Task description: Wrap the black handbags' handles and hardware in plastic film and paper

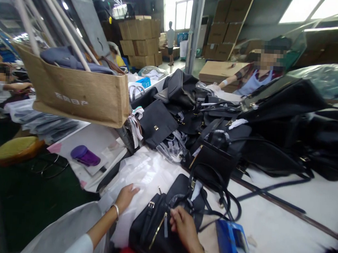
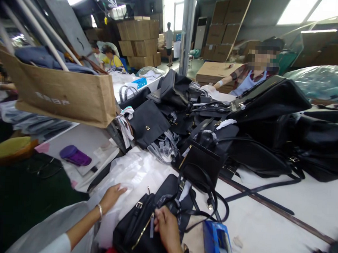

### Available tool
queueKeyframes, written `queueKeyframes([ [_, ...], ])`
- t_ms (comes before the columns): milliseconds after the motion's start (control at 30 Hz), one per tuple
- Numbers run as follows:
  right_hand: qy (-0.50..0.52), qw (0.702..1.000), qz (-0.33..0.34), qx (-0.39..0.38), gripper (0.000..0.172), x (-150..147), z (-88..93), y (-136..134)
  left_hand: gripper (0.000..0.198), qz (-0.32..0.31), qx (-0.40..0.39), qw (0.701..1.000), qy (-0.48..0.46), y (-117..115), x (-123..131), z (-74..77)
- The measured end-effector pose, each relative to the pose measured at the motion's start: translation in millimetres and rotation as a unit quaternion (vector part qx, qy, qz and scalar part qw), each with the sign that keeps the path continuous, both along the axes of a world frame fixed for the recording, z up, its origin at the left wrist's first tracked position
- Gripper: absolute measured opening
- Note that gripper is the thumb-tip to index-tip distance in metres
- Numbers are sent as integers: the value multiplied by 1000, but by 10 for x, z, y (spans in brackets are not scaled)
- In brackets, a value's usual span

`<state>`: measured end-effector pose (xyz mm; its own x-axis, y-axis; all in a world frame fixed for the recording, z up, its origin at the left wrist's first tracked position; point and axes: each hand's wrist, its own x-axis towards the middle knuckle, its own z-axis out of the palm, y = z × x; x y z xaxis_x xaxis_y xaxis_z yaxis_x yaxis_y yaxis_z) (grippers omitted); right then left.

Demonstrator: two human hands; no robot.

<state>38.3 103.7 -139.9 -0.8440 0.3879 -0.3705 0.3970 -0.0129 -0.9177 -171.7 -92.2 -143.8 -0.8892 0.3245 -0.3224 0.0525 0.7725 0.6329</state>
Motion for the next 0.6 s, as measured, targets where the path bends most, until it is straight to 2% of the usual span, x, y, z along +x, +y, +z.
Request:
queueKeyframes([
  [67,35,997,-5,-76,34,-233,20,-242,35,8,27,1000,11,135,-50,26],
  [133,48,992,-4,-117,33,-481,29,-519,36,25,46,998,21,271,-94,23],
  [200,31,995,-3,-94,39,-695,6,-771,36,55,58,996,27,401,-156,1],
  [300,-18,999,-40,6,28,-902,-104,-972,37,103,79,991,10,557,-298,-32],
  [367,-24,996,-83,31,16,-972,-208,-948,39,124,103,986,-30,606,-392,-26],
  [433,-3,994,-114,0,14,-1017,-307,-828,45,125,138,978,-92,595,-428,16],
  [500,11,992,-122,-32,19,-1059,-381,-675,52,108,174,965,-166,535,-371,83],
  [600,7,994,-101,-45,31,-1135,-447,-518,55,66,206,939,-268,429,-141,159],
])
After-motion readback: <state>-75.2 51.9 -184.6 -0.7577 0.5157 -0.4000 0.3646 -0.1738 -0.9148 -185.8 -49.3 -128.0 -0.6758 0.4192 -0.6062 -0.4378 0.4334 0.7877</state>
